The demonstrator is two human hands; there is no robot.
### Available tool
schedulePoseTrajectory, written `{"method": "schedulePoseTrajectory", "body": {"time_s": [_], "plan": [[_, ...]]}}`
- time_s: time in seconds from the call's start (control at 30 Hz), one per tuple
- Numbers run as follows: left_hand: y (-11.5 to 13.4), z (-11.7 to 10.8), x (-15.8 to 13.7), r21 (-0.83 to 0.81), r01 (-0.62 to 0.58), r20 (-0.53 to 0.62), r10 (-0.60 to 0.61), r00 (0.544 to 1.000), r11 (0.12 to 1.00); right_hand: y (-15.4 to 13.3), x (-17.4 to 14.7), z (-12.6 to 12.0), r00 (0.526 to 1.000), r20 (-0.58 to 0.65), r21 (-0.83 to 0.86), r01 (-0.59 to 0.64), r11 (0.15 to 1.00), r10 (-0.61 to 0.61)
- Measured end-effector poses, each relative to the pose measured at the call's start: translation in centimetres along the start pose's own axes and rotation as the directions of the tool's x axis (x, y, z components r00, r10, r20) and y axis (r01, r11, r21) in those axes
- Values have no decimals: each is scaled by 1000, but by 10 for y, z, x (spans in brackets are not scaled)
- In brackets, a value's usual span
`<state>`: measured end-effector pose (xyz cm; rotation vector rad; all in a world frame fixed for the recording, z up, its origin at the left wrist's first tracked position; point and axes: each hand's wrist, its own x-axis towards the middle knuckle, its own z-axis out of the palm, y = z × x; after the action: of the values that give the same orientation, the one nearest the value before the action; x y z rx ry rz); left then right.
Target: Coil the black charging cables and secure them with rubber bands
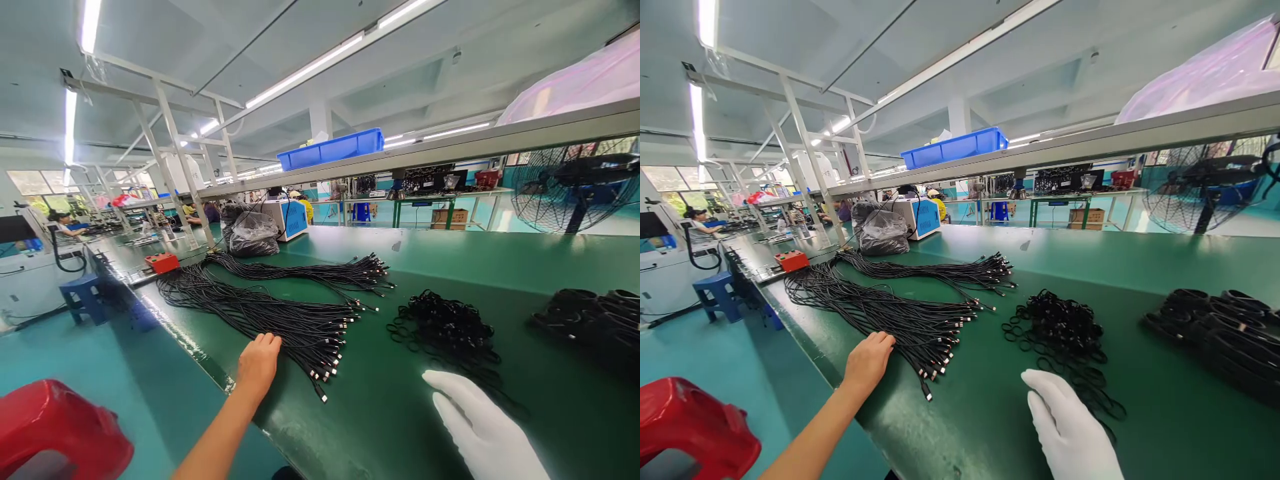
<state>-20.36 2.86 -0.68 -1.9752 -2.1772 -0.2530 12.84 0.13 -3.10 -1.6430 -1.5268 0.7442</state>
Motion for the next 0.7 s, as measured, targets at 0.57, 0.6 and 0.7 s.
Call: {"method": "schedulePoseTrajectory", "body": {"time_s": [0.57,0.6,0.7], "plan": [[23,-22,-16,-306,-178,265,264,927,935,-3,-2,-2,998,65,109,-8,994,1],[25,-24,-19,-332,-176,279,275,920,927,-4,-3,-2,997,73,113,-7,994,-1],[28,-27,-26,-380,-155,325,288,901,912,-10,-5,-4,995,98,114,-33,993,22]]}}
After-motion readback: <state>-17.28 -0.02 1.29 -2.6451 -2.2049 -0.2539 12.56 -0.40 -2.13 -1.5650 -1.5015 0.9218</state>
